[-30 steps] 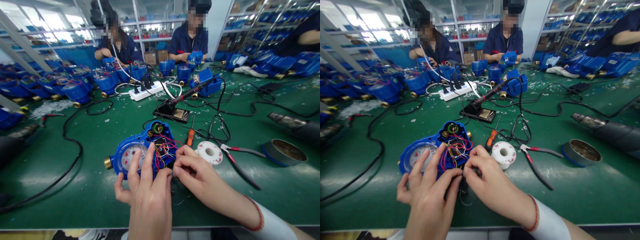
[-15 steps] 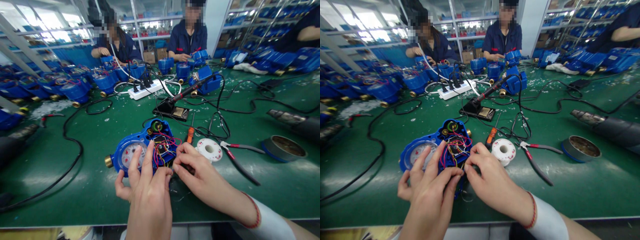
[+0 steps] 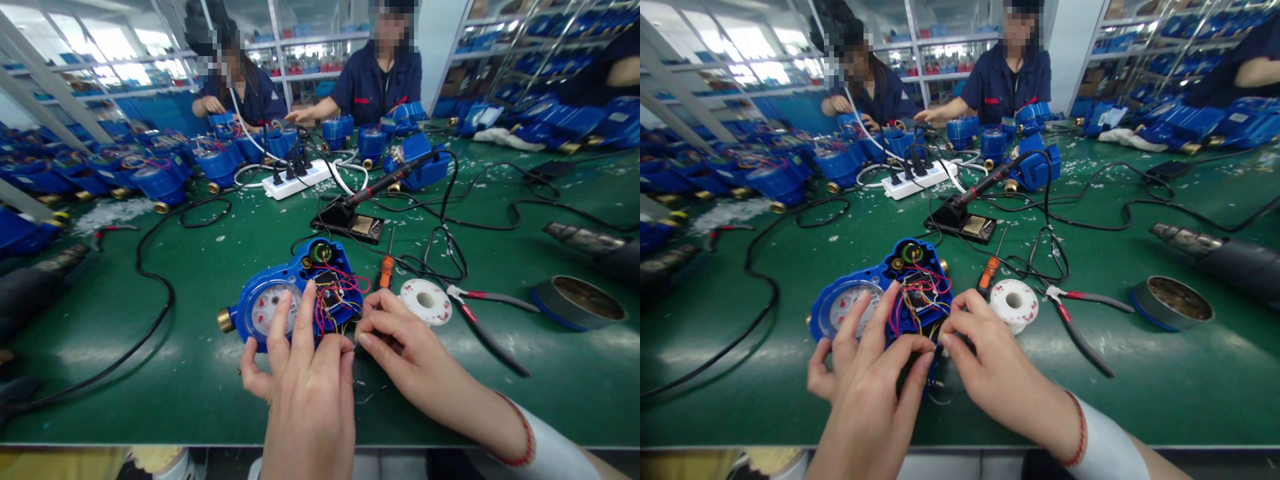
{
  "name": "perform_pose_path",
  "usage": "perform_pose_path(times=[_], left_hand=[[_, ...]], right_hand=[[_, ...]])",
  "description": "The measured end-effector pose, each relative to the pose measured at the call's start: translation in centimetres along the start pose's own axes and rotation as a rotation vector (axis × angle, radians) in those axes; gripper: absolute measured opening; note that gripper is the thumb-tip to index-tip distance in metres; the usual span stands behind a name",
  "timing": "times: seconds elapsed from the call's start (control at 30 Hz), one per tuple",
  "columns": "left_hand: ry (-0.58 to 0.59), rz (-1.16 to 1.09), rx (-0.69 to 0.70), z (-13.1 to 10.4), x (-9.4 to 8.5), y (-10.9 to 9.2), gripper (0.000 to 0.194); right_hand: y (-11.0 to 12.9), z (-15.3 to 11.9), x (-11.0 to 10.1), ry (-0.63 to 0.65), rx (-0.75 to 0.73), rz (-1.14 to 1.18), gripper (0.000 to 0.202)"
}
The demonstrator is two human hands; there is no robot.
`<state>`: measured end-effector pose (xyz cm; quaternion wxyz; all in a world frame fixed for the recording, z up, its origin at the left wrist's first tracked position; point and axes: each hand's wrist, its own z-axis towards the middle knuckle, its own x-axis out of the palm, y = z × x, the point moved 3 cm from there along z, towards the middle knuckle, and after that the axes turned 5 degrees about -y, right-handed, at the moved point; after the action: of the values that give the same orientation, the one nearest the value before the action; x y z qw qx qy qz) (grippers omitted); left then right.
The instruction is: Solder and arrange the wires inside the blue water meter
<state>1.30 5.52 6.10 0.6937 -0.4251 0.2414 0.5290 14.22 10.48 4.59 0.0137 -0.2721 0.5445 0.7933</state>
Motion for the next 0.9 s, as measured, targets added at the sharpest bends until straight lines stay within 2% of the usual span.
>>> perform_pose_path(times=[0.23,0.43,0.57,0.7,0.9], left_hand=[[-0.037,-0.037,-0.038,-0.1,0.1,-0.1,0.025],[-0.057,-0.068,-0.007,-0.2,0.1,-0.2,0.024],[-0.109,-0.065,0.031,-0.4,0.4,-0.1,0.027],[-0.127,-0.075,0.033,-0.9,0.8,0.3,0.027],[-0.183,-0.134,0.033,-2.1,0.4,1.0,0.019]], right_hand=[[-0.2,-0.4,-0.1,-0.011,-0.007,-0.010,0.020],[-0.2,-0.5,0.0,-0.003,-0.050,-0.025,0.020],[-0.3,-0.7,-0.2,-0.099,-0.097,0.004,0.018],[-1.3,-1.2,-0.4,-0.204,0.068,0.010,0.012],[-2.0,-1.2,0.0,-0.162,0.262,0.086,0.028]])
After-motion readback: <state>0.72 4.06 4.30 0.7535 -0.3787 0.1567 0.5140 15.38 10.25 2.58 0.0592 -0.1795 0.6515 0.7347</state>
